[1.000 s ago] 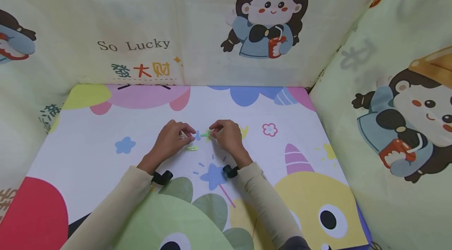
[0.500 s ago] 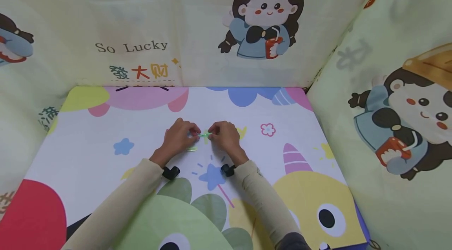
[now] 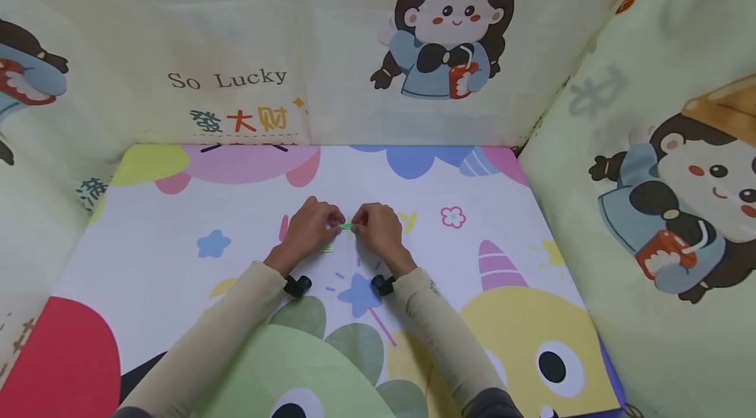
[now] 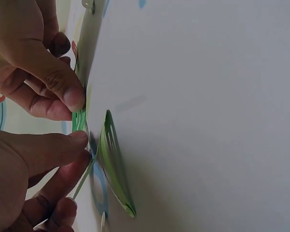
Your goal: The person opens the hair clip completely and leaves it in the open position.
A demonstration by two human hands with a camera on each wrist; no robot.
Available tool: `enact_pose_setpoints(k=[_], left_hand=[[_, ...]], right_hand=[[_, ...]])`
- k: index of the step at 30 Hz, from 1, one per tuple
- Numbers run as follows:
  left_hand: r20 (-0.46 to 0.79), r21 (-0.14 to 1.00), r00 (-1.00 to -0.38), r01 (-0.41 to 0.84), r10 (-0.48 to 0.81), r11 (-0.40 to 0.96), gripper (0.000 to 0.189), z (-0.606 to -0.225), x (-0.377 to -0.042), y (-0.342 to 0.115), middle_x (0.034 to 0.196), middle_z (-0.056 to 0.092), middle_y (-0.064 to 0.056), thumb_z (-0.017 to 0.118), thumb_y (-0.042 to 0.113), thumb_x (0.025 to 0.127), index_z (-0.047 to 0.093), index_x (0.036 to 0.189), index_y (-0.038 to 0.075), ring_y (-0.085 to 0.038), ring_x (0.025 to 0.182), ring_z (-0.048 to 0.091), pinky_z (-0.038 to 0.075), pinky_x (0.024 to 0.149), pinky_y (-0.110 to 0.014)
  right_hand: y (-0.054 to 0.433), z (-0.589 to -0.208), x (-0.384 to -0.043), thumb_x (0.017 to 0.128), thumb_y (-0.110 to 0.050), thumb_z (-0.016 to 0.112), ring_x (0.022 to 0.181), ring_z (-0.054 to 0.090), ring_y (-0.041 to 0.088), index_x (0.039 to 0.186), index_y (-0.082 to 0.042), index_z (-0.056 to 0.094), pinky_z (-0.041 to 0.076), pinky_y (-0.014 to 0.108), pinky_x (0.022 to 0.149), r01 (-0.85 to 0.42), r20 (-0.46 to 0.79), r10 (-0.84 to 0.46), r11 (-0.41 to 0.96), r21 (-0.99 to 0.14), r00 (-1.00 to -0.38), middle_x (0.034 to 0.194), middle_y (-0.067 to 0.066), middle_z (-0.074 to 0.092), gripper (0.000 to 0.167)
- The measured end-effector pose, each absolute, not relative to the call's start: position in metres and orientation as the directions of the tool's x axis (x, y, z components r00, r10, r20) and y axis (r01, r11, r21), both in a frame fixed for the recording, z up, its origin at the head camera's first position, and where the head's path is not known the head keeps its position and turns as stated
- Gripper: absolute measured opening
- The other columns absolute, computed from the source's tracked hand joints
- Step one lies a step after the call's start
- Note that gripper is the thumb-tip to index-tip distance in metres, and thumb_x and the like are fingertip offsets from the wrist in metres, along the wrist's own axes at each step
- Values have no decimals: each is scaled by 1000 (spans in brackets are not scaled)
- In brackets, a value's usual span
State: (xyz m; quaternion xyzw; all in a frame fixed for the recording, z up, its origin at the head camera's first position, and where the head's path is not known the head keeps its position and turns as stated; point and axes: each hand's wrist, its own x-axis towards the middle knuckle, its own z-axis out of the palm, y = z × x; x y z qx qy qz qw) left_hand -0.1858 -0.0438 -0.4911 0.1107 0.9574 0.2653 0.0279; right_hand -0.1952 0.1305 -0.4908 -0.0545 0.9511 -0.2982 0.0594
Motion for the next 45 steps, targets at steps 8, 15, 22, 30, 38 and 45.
enact_pose_setpoints(k=[8,15,22,30,38,45], left_hand=[[20,563,-975,193,221,803,12,-489,-182,-45,88,74,-1,81,12,93,84,103,16,-20,91,52,46,74,-33],[34,660,-978,178,208,730,14,-483,-178,-55,93,79,-3,77,8,95,85,105,14,-22,93,55,45,78,-34],[50,751,-974,183,222,635,19,-483,-177,-64,105,82,-5,72,5,97,84,109,13,-26,101,63,49,91,-40],[1,831,-977,119,213,543,15,-482,-177,-71,105,80,-3,74,10,99,84,110,14,-22,84,56,45,78,-33],[-44,843,-975,81,219,532,14,-477,-174,-73,97,75,-5,73,16,101,82,110,11,-21,85,54,43,77,-33],[-54,884,-971,63,234,463,13,-474,-172,-75,94,73,-6,72,13,102,81,108,8,-22,85,54,43,78,-33]], right_hand=[[132,-492,-192,92,-13,82,82,66,20,91,-16,77,51,36,76,-60,-79,-143,765,-641,-987,84,1,75,6],[133,-488,-189,100,-14,75,78,63,17,97,-15,78,49,31,71,-52,-87,-162,699,-713,-983,91,2,75,4],[134,-481,-187,103,-17,71,73,56,18,99,-18,80,44,31,65,-69,-77,-192,655,-753,-978,94,0,76,9],[134,-477,-184,104,-13,68,74,53,19,100,-13,78,42,29,66,-71,-53,-197,575,-815,-979,93,8,75,11],[135,-477,-183,103,-10,67,77,56,19,99,-10,77,43,25,65,-64,-37,-195,484,-873,-980,93,7,73,10],[137,-479,-185,104,-8,67,81,58,24,100,-5,77,42,24,66,-33,-57,-216,389,-921,-975,95,13,74,12]])
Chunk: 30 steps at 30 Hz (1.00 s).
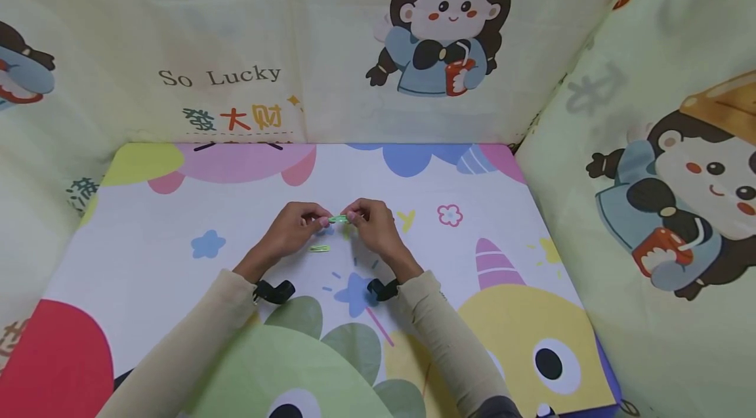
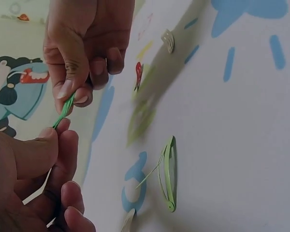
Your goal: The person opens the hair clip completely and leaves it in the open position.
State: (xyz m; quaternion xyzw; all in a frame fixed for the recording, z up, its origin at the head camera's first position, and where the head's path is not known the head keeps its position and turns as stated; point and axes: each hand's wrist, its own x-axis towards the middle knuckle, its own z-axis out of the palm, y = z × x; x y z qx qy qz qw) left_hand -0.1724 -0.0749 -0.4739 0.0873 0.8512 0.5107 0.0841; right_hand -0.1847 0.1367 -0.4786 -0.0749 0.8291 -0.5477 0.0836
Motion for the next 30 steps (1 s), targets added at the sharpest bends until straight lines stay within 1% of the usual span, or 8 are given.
enact_pose_setpoints(k=[4,7,12,16,19,23,27,30], left_hand=[[-55,894,-970,58,236,443,12,-475,-173,-74,94,73,-7,72,12,101,81,108,7,-22,85,54,44,78,-32],[-42,885,-975,64,217,461,12,-476,-173,-74,94,73,-7,73,12,101,81,109,9,-22,85,54,44,77,-32],[27,817,-985,121,171,564,12,-478,-174,-71,96,79,-2,78,15,97,81,109,17,-23,89,57,43,81,-34],[103,739,-979,194,177,645,14,-476,-173,-67,96,79,0,83,18,94,80,107,20,-22,91,57,46,79,-36],[150,688,-970,242,193,684,13,-475,-173,-65,95,77,1,84,19,93,81,106,20,-20,91,56,48,76,-36],[183,648,-962,273,202,711,13,-475,-174,-63,94,77,1,84,20,92,81,105,18,-20,92,57,50,78,-37],[175,635,-963,271,206,723,14,-477,-176,-61,93,78,0,84,20,92,82,105,17,-21,93,57,49,79,-36],[154,630,-965,262,213,731,13,-478,-178,-59,93,78,-1,84,19,92,82,105,16,-22,94,56,48,79,-35]], right_hand=[[137,-477,-185,104,-8,66,84,58,29,101,-4,76,42,24,67,-2,-81,-218,356,-934,-973,94,14,72,12],[137,-477,-185,104,-10,65,87,59,33,102,-4,76,42,24,68,16,-95,-217,341,-940,-972,95,16,72,13],[138,-476,-185,104,-11,66,89,62,33,103,-4,77,43,24,69,33,-108,-206,338,-941,-972,98,19,74,13],[139,-477,-184,104,-12,67,87,61,28,104,-5,78,43,24,69,26,-104,-204,352,-936,-973,98,16,74,12],[140,-478,-184,103,-13,69,82,57,23,106,-9,79,42,25,68,-7,-80,-213,378,-926,-974,97,13,73,11],[141,-478,-184,101,-15,73,77,53,20,108,-13,79,43,27,68,-56,-50,-230,432,-900,-972,96,8,73,10],[141,-477,-184,95,-11,80,80,55,20,107,-16,78,44,30,72,-99,-27,-237,504,-858,-971,97,4,76,14],[141,-478,-185,92,-11,84,79,56,21,105,-17,79,44,31,71,-126,-10,-228,571,-811,-973,97,2,79,15]])
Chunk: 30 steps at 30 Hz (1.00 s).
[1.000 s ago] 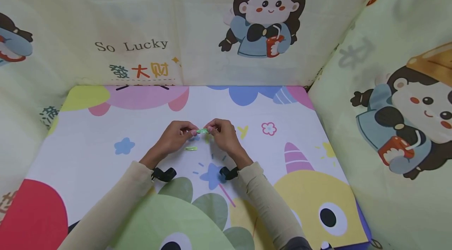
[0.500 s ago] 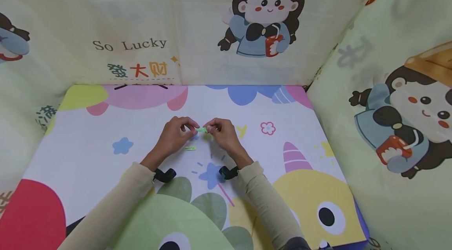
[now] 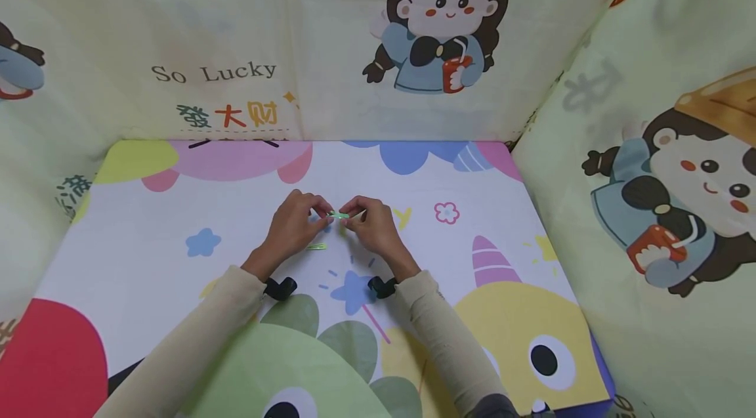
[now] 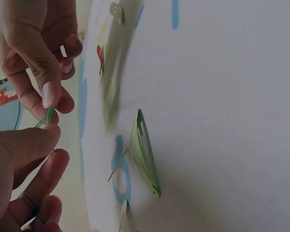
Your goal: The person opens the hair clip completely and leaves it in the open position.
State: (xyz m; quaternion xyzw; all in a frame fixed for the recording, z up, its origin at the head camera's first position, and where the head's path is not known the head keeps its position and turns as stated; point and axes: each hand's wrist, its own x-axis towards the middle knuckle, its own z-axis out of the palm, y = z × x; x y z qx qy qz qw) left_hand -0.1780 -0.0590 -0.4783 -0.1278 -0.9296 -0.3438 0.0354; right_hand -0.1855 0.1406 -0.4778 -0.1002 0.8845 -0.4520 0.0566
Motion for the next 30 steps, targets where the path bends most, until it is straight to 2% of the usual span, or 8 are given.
enact_pose_setpoints(k=[6,12,15,21,30], left_hand=[[107,593,-972,232,210,771,11,-480,-182,-54,93,75,-1,82,18,92,83,103,16,-23,95,55,47,75,-35],[69,553,-974,218,217,804,13,-486,-187,-48,90,73,-2,84,18,91,83,104,15,-21,95,54,49,74,-33],[57,531,-973,220,224,819,14,-488,-188,-46,90,74,-2,85,18,90,83,103,14,-21,94,54,49,75,-32],[18,496,-973,208,229,843,16,-489,-191,-44,91,73,-3,85,19,90,84,104,14,-21,94,53,49,75,-32],[12,492,-973,206,230,846,16,-492,-191,-43,92,74,-4,85,17,90,84,105,13,-21,94,53,50,76,-32]], right_hand=[[138,-481,-189,91,-14,85,70,57,20,101,-20,80,45,31,65,-118,-19,-197,660,-742,-980,93,0,79,12],[136,-484,-193,90,-15,86,69,59,18,98,-19,82,46,30,64,-117,-26,-187,710,-694,-982,93,-2,79,10],[134,-484,-194,90,-14,86,77,63,19,97,-18,83,48,33,69,-118,-23,-178,738,-664,-984,94,0,79,9],[131,-484,-194,90,-12,85,100,68,23,99,-15,84,53,40,88,-99,-61,-172,784,-613,-983,96,3,78,9],[129,-486,-195,89,-11,85,95,66,22,99,-14,84,53,40,86,-127,-64,-199,808,-576,-978,93,3,77,10]])
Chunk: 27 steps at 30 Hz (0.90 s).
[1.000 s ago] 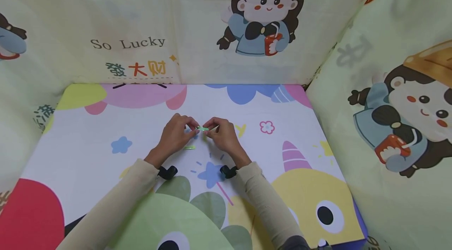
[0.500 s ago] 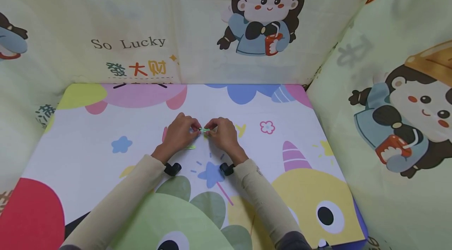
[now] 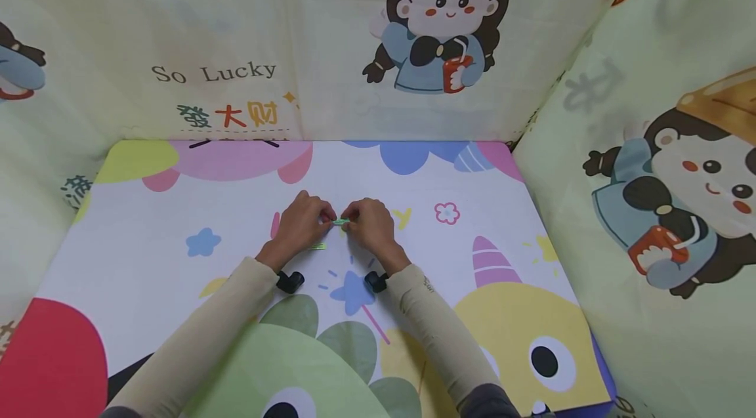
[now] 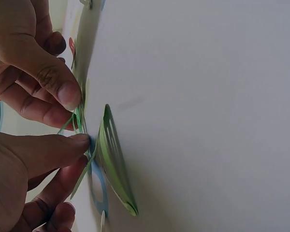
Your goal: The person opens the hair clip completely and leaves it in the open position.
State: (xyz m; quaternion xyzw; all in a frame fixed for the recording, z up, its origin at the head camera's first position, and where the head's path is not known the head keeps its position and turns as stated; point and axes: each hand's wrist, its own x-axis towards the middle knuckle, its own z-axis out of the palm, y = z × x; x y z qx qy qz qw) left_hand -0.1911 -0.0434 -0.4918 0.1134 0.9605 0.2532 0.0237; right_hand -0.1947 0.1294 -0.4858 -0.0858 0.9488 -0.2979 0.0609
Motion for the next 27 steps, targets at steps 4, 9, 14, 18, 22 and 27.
enact_pose_setpoints(k=[4,9,14,18,22,27], left_hand=[[19,499,-972,212,233,841,14,-490,-190,-45,91,74,-3,84,16,90,84,105,13,-21,94,53,49,75,-32],[39,516,-972,218,232,828,17,-486,-187,-48,91,73,-3,84,15,90,83,107,14,-21,94,52,48,74,-32],[63,538,-972,223,225,813,23,-483,-181,-49,95,72,-4,85,15,89,81,112,15,-23,97,52,50,75,-34],[87,552,-969,240,231,799,24,-481,-174,-43,97,73,-4,86,17,89,80,112,17,-23,99,52,54,75,-36],[109,562,-961,270,253,782,23,-480,-165,-32,96,73,-2,87,18,88,81,110,18,-23,100,54,55,76,-36],[105,581,-950,298,293,757,21,-481,-151,-17,94,74,-1,88,19,88,81,108,19,-21,98,55,54,77,-34]], right_hand=[[131,-487,-194,88,-12,87,96,69,22,100,-15,84,55,40,85,-138,-51,-204,807,-574,-978,94,2,78,13],[136,-486,-193,89,-12,86,99,71,23,101,-16,84,56,40,85,-121,-42,-181,792,-598,-983,92,1,80,13],[144,-485,-188,90,-13,85,90,70,22,100,-16,84,54,37,78,-105,-31,-163,760,-641,-986,88,1,78,10],[152,-482,-184,91,-13,85,92,71,23,102,-15,84,55,39,82,-90,-35,-154,731,-676,-987,89,2,77,11],[166,-481,-178,91,-14,85,79,65,20,103,-15,84,51,35,72,-67,-49,-139,723,-688,-989,89,3,77,12],[184,-481,-171,91,-14,85,68,58,17,102,-16,84,45,29,62,-59,-47,-124,729,-682,-991,91,4,77,11]])
